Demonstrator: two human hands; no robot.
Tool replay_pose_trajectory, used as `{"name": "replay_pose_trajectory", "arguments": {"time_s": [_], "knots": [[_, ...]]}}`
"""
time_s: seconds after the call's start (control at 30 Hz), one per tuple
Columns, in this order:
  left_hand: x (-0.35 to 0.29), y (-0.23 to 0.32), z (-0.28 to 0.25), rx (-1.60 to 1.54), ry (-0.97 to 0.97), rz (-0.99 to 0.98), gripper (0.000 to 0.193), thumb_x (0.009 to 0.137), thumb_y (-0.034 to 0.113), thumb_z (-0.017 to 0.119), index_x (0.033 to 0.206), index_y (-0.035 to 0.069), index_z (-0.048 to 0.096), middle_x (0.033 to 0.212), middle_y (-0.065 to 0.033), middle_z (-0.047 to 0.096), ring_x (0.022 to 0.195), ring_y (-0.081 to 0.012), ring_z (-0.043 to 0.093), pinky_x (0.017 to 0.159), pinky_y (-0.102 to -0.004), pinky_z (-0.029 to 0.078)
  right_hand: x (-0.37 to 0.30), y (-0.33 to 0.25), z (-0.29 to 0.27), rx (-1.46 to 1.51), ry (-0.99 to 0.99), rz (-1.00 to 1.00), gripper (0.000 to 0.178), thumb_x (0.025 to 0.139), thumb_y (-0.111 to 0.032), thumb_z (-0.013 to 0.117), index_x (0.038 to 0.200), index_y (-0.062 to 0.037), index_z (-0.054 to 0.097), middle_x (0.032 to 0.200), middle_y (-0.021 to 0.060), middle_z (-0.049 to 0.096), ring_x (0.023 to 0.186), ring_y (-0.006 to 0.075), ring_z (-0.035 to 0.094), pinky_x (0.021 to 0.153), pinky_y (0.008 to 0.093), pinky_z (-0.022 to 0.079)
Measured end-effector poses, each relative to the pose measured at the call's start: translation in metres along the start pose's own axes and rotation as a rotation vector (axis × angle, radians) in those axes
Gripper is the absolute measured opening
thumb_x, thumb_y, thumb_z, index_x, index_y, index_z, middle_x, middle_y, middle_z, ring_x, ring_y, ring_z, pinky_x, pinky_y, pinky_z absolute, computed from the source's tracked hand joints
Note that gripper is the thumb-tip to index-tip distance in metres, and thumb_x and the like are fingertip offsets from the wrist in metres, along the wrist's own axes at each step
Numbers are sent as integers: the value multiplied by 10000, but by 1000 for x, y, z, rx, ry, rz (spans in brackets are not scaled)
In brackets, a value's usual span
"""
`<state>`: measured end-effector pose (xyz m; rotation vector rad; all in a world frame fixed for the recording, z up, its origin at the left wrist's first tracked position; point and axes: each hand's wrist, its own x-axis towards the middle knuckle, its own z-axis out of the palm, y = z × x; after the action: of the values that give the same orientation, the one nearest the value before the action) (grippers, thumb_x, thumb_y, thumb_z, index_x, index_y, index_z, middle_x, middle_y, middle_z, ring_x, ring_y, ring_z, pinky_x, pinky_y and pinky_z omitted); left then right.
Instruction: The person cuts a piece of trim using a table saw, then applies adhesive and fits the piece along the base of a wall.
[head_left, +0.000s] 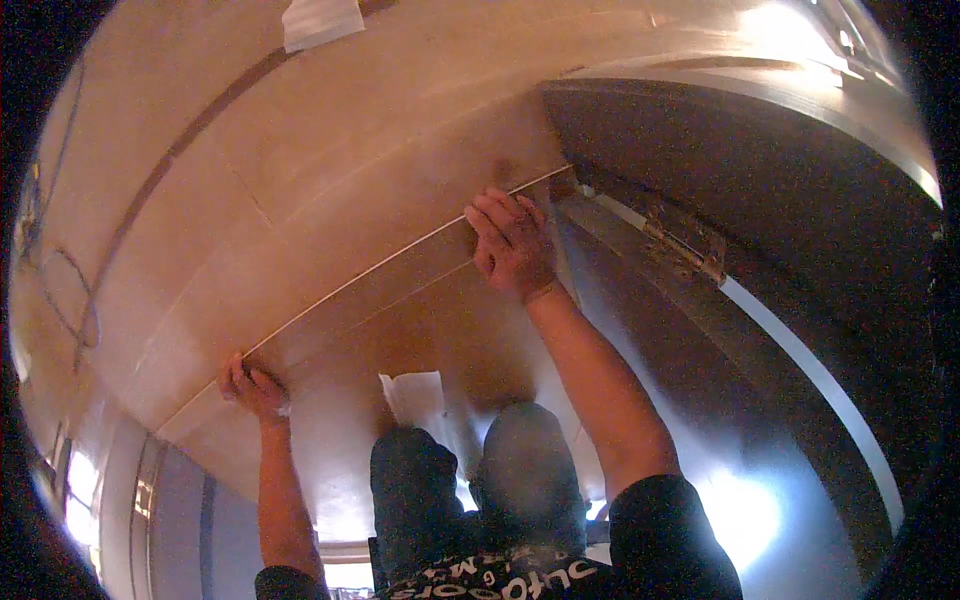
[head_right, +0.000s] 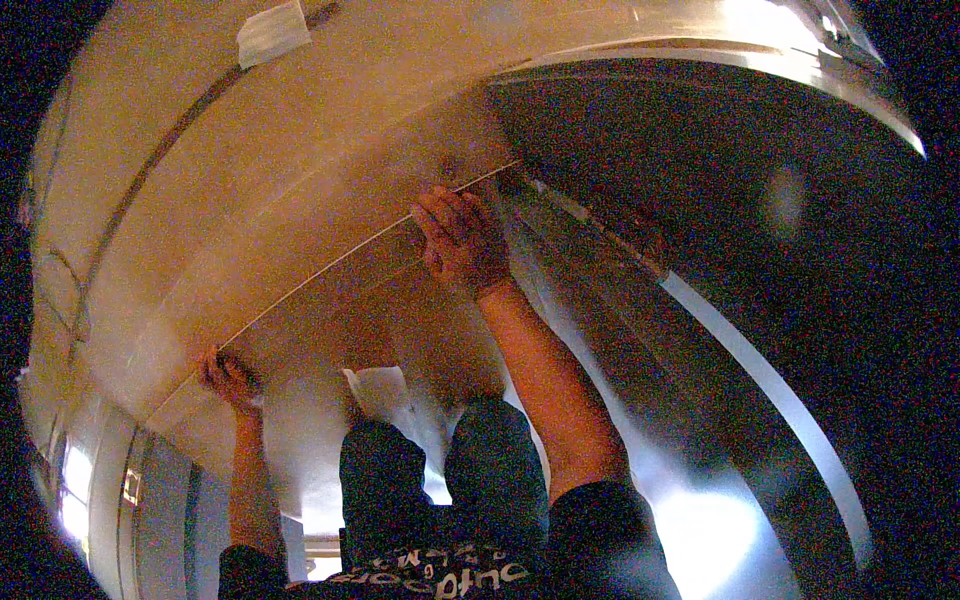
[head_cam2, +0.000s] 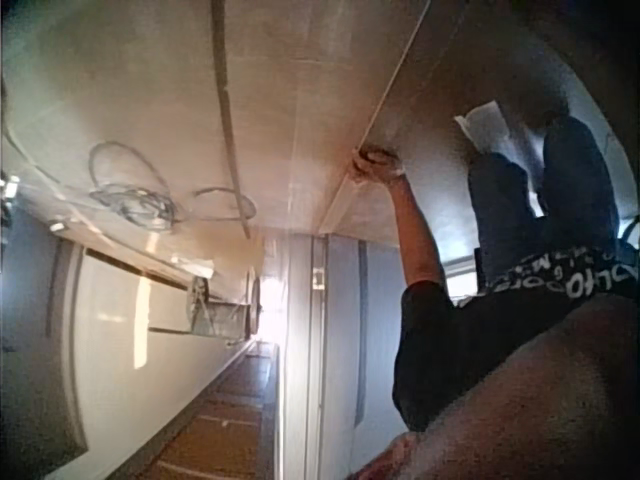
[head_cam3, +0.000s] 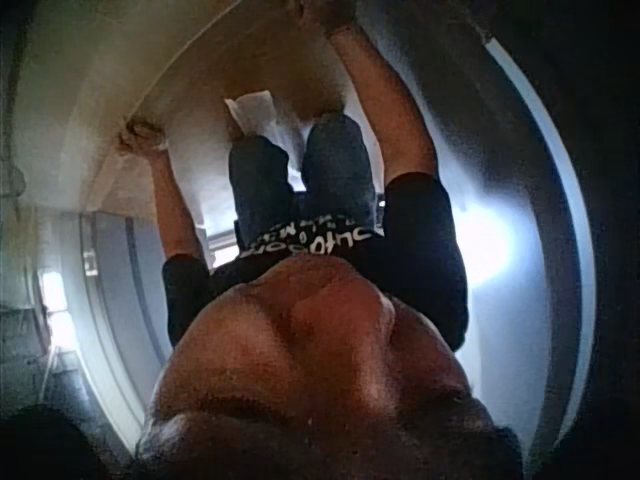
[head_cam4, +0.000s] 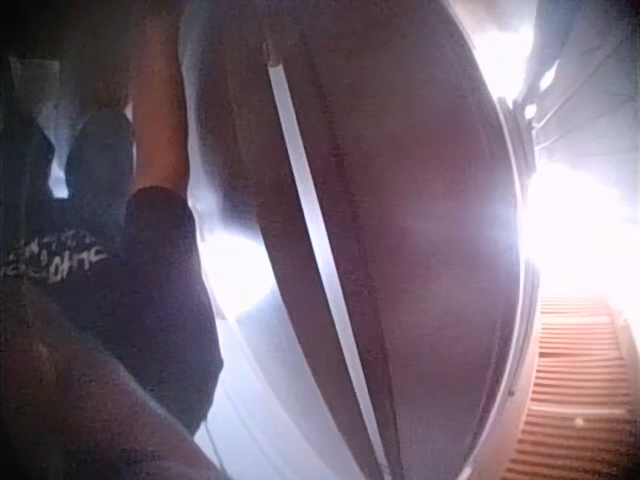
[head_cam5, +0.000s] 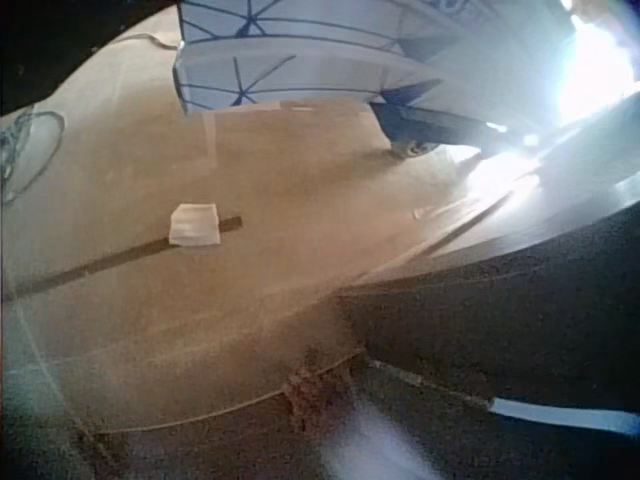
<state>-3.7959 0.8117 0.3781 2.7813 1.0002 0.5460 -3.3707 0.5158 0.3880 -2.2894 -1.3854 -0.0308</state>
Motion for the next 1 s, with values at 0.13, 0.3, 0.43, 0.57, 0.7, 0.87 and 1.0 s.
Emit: {"name": "replay_pose_trajectory", "arguments": {"time_s": [0.13,0.3,0.43,0.57,0.7,0.87,1.0], "knots": [[-22,-12,-15,-6,-6,-44,355,1055,242,521,1319,18,604,1369,-189,510,1298,-341,438,1109,-469,365,-12,-23,-21,42,-30,27,508,873,-132,598,1381,-135,594,1400,84,592,1346,307,540,1121,527,389],[-68,-46,-24,38,10,-69,383,912,196,643,1279,90,615,1299,-132,548,1237,-326,481,1042,-473,398,-63,-58,-27,-8,27,6,527,868,-102,585,1395,-104,589,1420,103,581,1383,343,494,1142,516,382],[-83,-74,-14,-3,69,-63,481,782,162,747,1247,158,623,1244,-78,583,1181,-310,530,983,-478,428,-85,-64,-14,112,205,-16,517,920,-107,573,1436,-86,570,1443,154,558,1389,376,483,1149,513,381],[-69,-31,-65,-18,300,62,462,822,193,687,1282,186,646,1209,-84,624,1132,-317,569,963,-513,408,-86,-88,-60,-84,188,-215,495,959,-166,569,1441,-57,552,1486,223,502,1421,417,439,1182,544,336],[-119,17,-205,90,111,47,514,868,233,662,1372,183,574,1354,-152,570,1234,-365,543,1035,-561,397,-152,-162,-100,-325,240,-235,516,986,-260,590,1447,-39,525,1503,271,470,1447,453,391,1199,553,314],[-427,40,-308,-19,-170,-263,621,924,250,634,1509,157,446,1526,-220,470,1385,-389,468,1133,-607,364,-405,-185,-118,-106,186,-87,536,1007,-293,584,1463,-27,491,1551,292,413,1434,473,383,1218,560,290],[-819,56,-370,-116,-602,-756,622,976,375,616,1532,157,445,1601,-167,421,1494,-376,363,1189,-608,292,-613,-206,-167,-332,27,11,571,1016,-336,581,1482,-25,468,1383,288,553,1241,436,563,1035,542,480]]}}
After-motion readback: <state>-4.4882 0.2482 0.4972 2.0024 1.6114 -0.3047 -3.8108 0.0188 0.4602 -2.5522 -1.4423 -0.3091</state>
